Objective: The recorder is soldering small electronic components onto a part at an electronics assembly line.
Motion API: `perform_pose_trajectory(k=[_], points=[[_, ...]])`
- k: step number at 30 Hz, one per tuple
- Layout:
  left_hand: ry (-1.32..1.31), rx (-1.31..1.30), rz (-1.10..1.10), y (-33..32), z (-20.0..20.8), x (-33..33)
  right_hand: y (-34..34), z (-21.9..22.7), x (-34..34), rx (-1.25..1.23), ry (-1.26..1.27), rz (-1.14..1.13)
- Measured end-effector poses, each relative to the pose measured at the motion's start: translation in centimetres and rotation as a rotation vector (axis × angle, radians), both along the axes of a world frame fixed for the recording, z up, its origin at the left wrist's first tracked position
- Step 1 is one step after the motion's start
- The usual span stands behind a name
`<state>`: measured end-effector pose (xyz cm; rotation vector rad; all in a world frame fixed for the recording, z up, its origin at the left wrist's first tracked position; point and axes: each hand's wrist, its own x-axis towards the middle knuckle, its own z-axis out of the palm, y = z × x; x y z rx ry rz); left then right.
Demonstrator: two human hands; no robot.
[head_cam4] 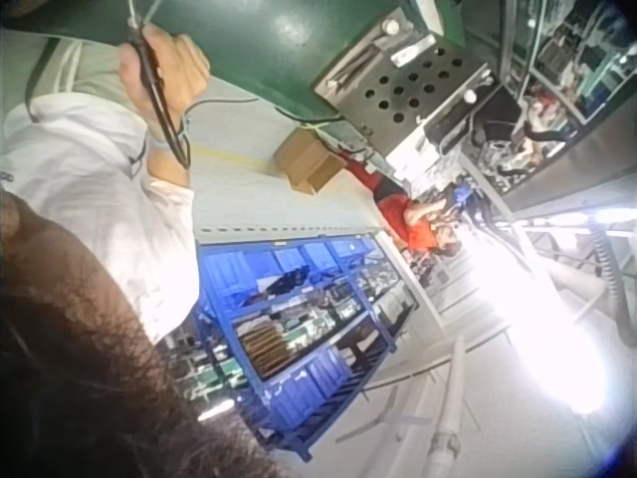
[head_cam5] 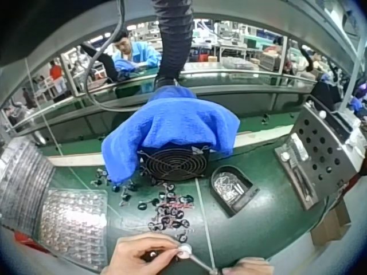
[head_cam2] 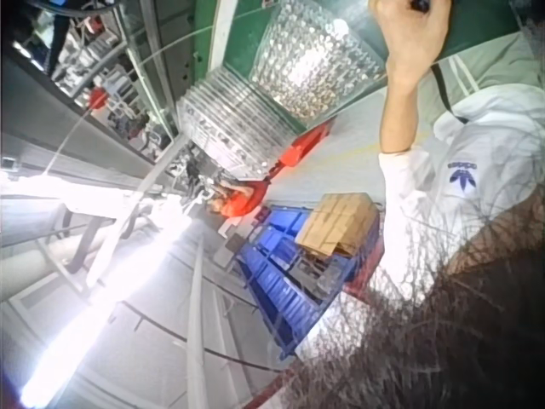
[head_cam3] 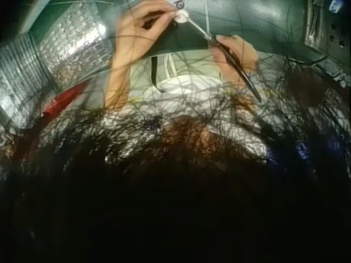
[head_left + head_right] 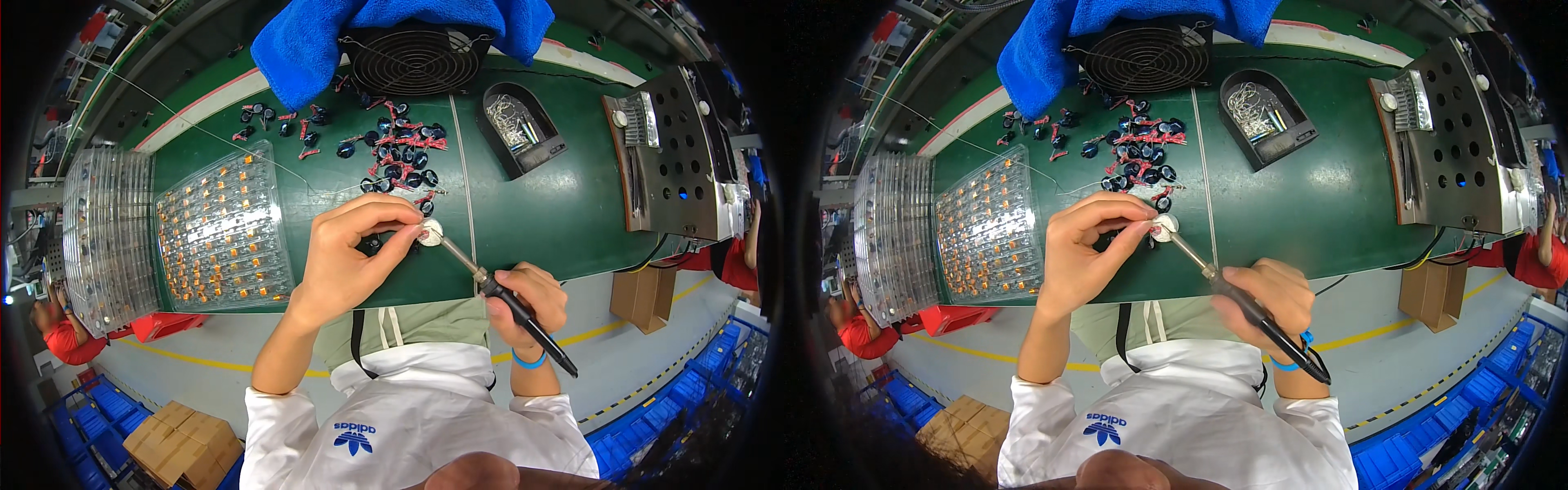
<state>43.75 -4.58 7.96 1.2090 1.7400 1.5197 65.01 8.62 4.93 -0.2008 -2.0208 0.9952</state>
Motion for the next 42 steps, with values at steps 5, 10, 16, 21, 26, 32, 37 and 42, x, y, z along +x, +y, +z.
perform_pose_trajectory(k=[5, 10, 16, 21, 26, 32, 37, 42], points=[[0.026, 0.003, -0.017, 0.06, -0.14, 0.11, 0.25, -0.14, 0.53, -0.028, -0.008, -0.009], [-0.051, 0.069, 0.086, 0.34, -0.38, 0.71, 0.30, -0.34, 0.42, -0.049, 0.024, 0.003], [0.024, 0.062, 0.086, 0.30, -0.47, 0.66, 0.25, 0.00, 0.15, -0.027, 0.005, 0.015], [0.096, 0.062, 0.094, 0.24, -0.59, 0.62, 0.21, 0.09, 0.03, -0.009, 0.001, 0.010], [0.105, 0.084, 0.095, 0.37, -0.67, 0.61, 0.32, 0.23, -0.07, 0.003, -0.005, 0.024], [0.119, 0.089, 0.087, 0.36, -0.63, 0.58, 0.33, 0.31, -0.05, 0.008, -0.011, 0.024], [0.156, 0.081, 0.087, 0.38, -0.47, 0.63, 0.37, 0.24, -0.01, 0.008, -0.008, 0.028], [0.154, 0.084, 0.083, 0.41, -0.35, 0.71, 0.34, 0.29, 0.02, -0.002, -0.005, 0.025]])
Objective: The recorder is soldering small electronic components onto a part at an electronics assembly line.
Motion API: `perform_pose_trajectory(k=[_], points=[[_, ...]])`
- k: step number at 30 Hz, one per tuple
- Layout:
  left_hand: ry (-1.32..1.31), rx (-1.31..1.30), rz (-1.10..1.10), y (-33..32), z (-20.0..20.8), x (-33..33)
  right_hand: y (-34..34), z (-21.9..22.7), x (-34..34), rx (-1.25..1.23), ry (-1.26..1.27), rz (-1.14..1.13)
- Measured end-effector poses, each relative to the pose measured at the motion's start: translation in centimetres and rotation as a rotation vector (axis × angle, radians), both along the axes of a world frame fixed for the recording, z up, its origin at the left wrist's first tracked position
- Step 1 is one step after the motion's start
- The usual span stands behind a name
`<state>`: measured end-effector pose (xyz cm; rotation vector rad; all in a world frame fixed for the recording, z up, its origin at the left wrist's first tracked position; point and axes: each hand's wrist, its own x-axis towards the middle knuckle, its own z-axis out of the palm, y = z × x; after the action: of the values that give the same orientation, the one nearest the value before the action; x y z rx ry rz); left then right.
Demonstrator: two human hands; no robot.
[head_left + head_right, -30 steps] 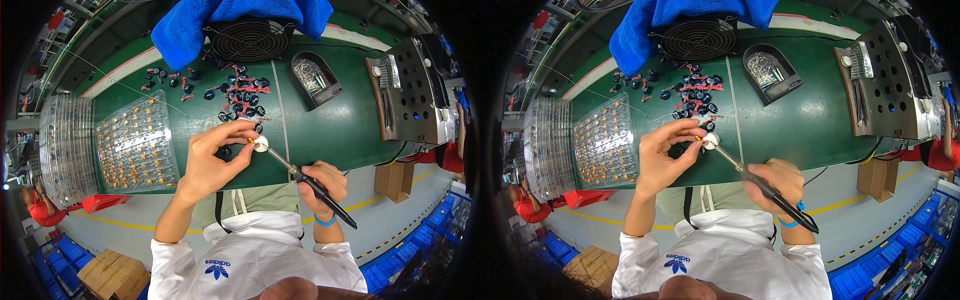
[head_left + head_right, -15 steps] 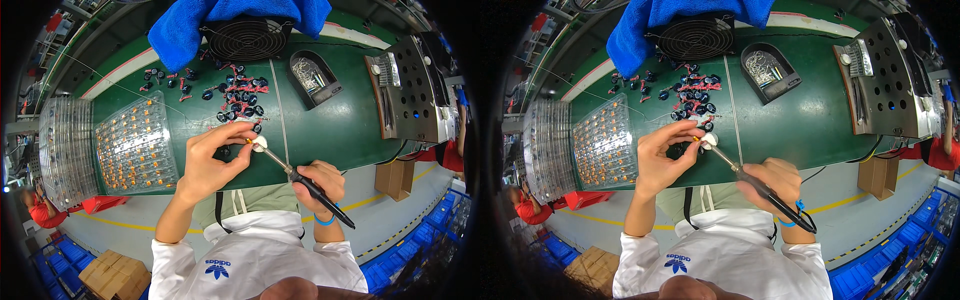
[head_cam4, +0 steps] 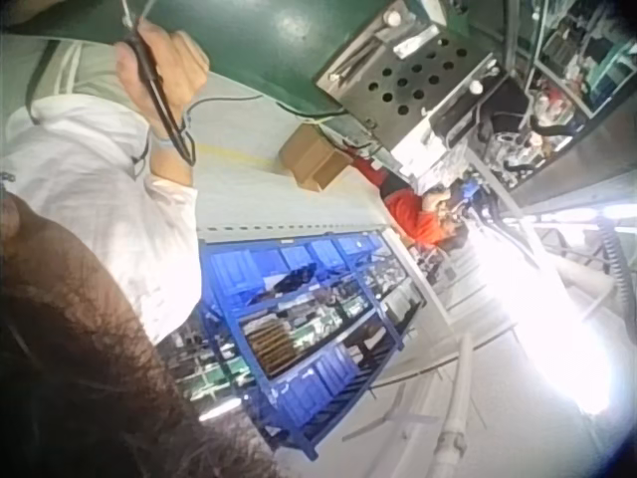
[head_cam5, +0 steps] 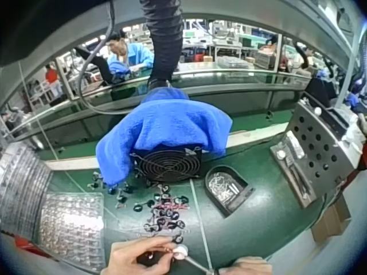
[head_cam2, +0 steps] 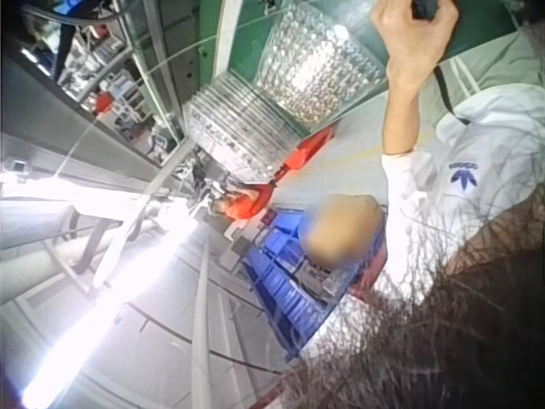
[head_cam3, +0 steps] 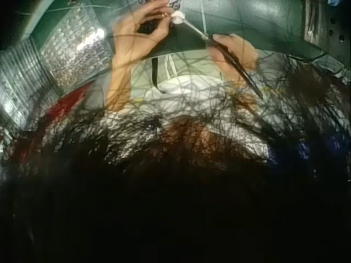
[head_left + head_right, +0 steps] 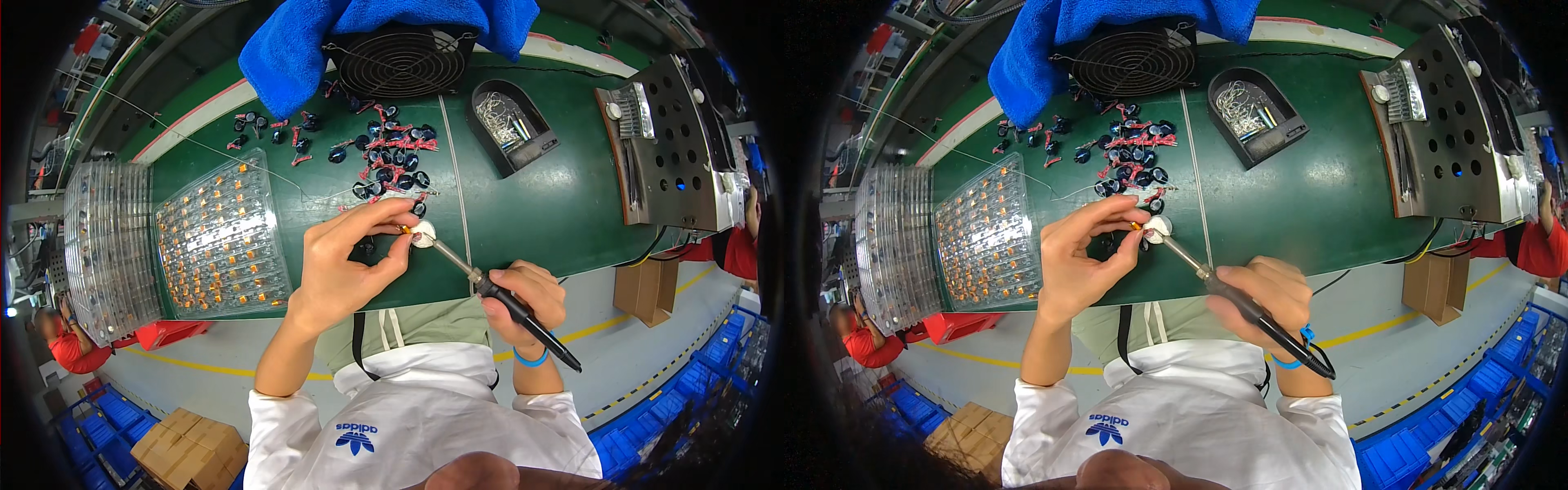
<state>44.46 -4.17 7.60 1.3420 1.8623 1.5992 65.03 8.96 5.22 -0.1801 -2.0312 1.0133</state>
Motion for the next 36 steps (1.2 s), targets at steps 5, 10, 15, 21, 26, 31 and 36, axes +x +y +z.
perform_pose_trajectory(k=[5, 10, 15, 21, 26, 31, 36], points=[[0.015, 0.003, -0.001, 0.0, -0.1, 0.1, -0.1, -1.6, 1.6, -0.054, -0.048, -0.045], [0.209, -0.031, -0.010, -0.8, 0.6, 0.0, -1.0, 0.0, 1.9, -0.218, -0.077, -0.293], [0.175, 0.016, -0.119, -1.1, 1.7, -0.3, 2.6, 2.4, -2.0, 0.186, -0.253, -0.484], [0.131, 0.136, 0.014, -5.1, 5.1, -0.9, 1.9, 2.9, -0.5, 0.037, -0.390, -0.477], [0.301, 0.032, 0.450, -16.5, 10.2, -7.3, 2.3, 2.5, -1.2, 0.694, 0.109, -0.271], [0.579, -0.076, 0.957, -29.2, 15.3, -17.8, -0.8, 1.3, 0.0, -0.080, -0.263, -0.415], [0.655, -0.248, 1.262, -41.1, 17.5, -26.4, -0.8, 2.1, -0.5, -0.144, -0.305, -0.474]])
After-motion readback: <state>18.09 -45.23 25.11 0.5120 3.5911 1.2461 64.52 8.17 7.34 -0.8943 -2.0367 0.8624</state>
